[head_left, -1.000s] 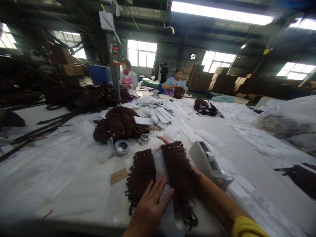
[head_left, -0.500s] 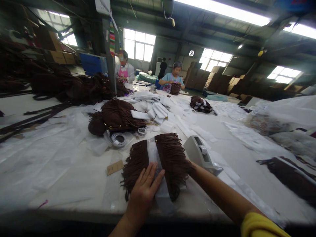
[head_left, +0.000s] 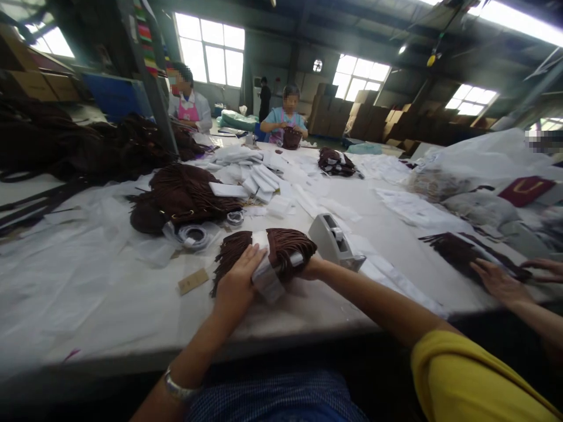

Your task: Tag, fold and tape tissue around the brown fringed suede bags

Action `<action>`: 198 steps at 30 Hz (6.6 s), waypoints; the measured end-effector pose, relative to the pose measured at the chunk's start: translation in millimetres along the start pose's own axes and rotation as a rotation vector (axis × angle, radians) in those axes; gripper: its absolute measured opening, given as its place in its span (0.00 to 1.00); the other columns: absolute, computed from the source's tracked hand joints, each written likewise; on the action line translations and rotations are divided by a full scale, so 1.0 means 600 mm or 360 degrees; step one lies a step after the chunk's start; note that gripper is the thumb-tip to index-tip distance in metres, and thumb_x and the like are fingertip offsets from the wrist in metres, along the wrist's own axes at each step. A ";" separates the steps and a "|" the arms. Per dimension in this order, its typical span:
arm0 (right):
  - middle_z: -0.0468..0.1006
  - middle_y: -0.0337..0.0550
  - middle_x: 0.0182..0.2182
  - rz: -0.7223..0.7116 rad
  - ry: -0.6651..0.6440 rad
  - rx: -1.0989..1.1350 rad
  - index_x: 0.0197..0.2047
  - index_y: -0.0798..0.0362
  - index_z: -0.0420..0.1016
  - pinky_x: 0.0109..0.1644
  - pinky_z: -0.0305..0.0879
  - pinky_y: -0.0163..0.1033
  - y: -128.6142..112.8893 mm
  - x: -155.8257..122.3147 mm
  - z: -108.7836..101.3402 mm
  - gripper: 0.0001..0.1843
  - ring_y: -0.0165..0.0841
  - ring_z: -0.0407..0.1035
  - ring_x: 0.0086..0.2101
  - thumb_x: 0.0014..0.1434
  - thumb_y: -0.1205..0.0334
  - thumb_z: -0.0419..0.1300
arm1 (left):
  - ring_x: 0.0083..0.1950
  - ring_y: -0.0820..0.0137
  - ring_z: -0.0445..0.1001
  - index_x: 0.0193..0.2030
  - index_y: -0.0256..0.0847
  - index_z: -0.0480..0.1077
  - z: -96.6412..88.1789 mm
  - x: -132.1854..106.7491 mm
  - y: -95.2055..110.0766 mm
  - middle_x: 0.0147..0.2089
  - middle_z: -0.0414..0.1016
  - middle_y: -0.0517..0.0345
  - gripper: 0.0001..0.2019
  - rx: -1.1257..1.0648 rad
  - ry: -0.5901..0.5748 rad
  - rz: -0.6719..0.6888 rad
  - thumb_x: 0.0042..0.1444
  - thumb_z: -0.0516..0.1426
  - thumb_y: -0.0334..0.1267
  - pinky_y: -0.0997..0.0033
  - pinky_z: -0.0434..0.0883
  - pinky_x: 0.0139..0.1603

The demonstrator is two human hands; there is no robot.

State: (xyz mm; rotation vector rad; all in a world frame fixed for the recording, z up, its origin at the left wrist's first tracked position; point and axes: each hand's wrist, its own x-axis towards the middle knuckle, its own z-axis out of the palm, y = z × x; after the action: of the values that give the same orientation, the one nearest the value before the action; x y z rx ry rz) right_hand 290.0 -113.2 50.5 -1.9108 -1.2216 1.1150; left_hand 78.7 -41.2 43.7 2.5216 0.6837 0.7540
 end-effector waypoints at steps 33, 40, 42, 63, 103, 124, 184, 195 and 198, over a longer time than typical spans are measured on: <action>0.83 0.47 0.31 -0.0203 0.0230 -0.0831 0.44 0.52 0.80 0.34 0.62 0.34 0.054 -0.278 0.140 0.22 0.37 0.77 0.32 0.67 0.45 0.52 | 0.72 0.55 0.56 0.67 0.45 0.63 0.060 -0.036 -0.035 0.68 0.65 0.50 0.28 0.0052 -0.0016 0.0647 0.59 0.60 0.34 0.45 0.62 0.69; 0.84 0.48 0.33 -0.0385 0.0285 -0.1516 0.62 0.47 0.68 0.35 0.63 0.34 0.042 -0.199 0.081 0.23 0.39 0.79 0.33 0.69 0.47 0.52 | 0.72 0.55 0.57 0.67 0.44 0.62 0.065 -0.037 -0.039 0.68 0.65 0.49 0.29 0.0094 -0.0015 0.0665 0.58 0.59 0.34 0.45 0.62 0.69; 0.84 0.51 0.33 -0.0232 0.0302 -0.1618 0.55 0.50 0.73 0.36 0.64 0.35 0.052 -0.194 0.060 0.21 0.41 0.79 0.35 0.69 0.47 0.51 | 0.72 0.55 0.57 0.67 0.44 0.62 0.064 -0.037 -0.039 0.68 0.65 0.49 0.29 0.0100 -0.0019 0.0672 0.59 0.59 0.34 0.45 0.62 0.69; 0.81 0.47 0.48 -0.0643 0.0823 -0.1026 0.62 0.48 0.70 0.53 0.70 0.38 0.136 -0.285 0.079 0.20 0.35 0.76 0.47 0.68 0.60 0.54 | 0.73 0.56 0.53 0.69 0.44 0.58 0.053 -0.058 -0.018 0.70 0.62 0.48 0.27 0.0159 -0.0065 0.0674 0.64 0.55 0.39 0.46 0.56 0.70; 0.83 0.45 0.46 -0.1761 0.0519 -0.0949 0.50 0.55 0.77 0.64 0.64 0.44 0.140 -0.264 0.172 0.11 0.32 0.73 0.53 0.67 0.66 0.57 | 0.62 0.61 0.72 0.60 0.43 0.69 0.060 -0.090 -0.001 0.59 0.76 0.51 0.18 0.0495 0.0176 0.0741 0.65 0.53 0.30 0.52 0.66 0.65; 0.83 0.45 0.44 -0.1870 0.0589 -0.0787 0.48 0.56 0.77 0.63 0.65 0.42 0.077 -0.270 0.128 0.09 0.32 0.76 0.49 0.66 0.68 0.58 | 0.58 0.61 0.75 0.64 0.40 0.64 0.068 -0.103 0.003 0.56 0.77 0.49 0.22 0.0322 0.0286 0.0607 0.64 0.53 0.29 0.52 0.69 0.64; 0.77 0.34 0.20 -0.0542 0.0715 -0.0439 0.60 0.53 0.68 0.35 0.65 0.35 -0.035 0.033 -0.011 0.25 0.33 0.73 0.25 0.60 0.58 0.64 | 0.69 0.57 0.62 0.68 0.34 0.60 0.070 -0.009 -0.014 0.69 0.63 0.42 0.27 0.0760 -0.0096 0.0347 0.64 0.52 0.42 0.55 0.68 0.64; 0.72 0.50 0.59 -0.0100 0.1471 -0.0534 0.40 0.51 0.81 0.66 0.54 0.53 0.117 -0.185 -0.207 0.16 0.45 0.64 0.60 0.60 0.49 0.59 | 0.69 0.54 0.62 0.68 0.31 0.60 0.074 -0.008 -0.024 0.69 0.62 0.39 0.28 0.0580 -0.0094 0.0349 0.66 0.48 0.46 0.51 0.67 0.64; 0.72 0.49 0.60 0.0055 0.1173 -0.0094 0.37 0.50 0.84 0.67 0.51 0.52 0.143 -0.182 -0.208 0.21 0.45 0.63 0.61 0.59 0.43 0.59 | 0.69 0.53 0.63 0.67 0.30 0.61 0.076 -0.007 -0.028 0.68 0.63 0.38 0.29 0.0568 -0.0082 0.0375 0.66 0.48 0.47 0.51 0.68 0.64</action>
State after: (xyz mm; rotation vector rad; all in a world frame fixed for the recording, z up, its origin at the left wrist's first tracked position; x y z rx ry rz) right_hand 411.5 -253.1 73.3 -2.1052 -0.8033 0.3121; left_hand 97.2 -41.4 -1.2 2.9758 0.5487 0.6917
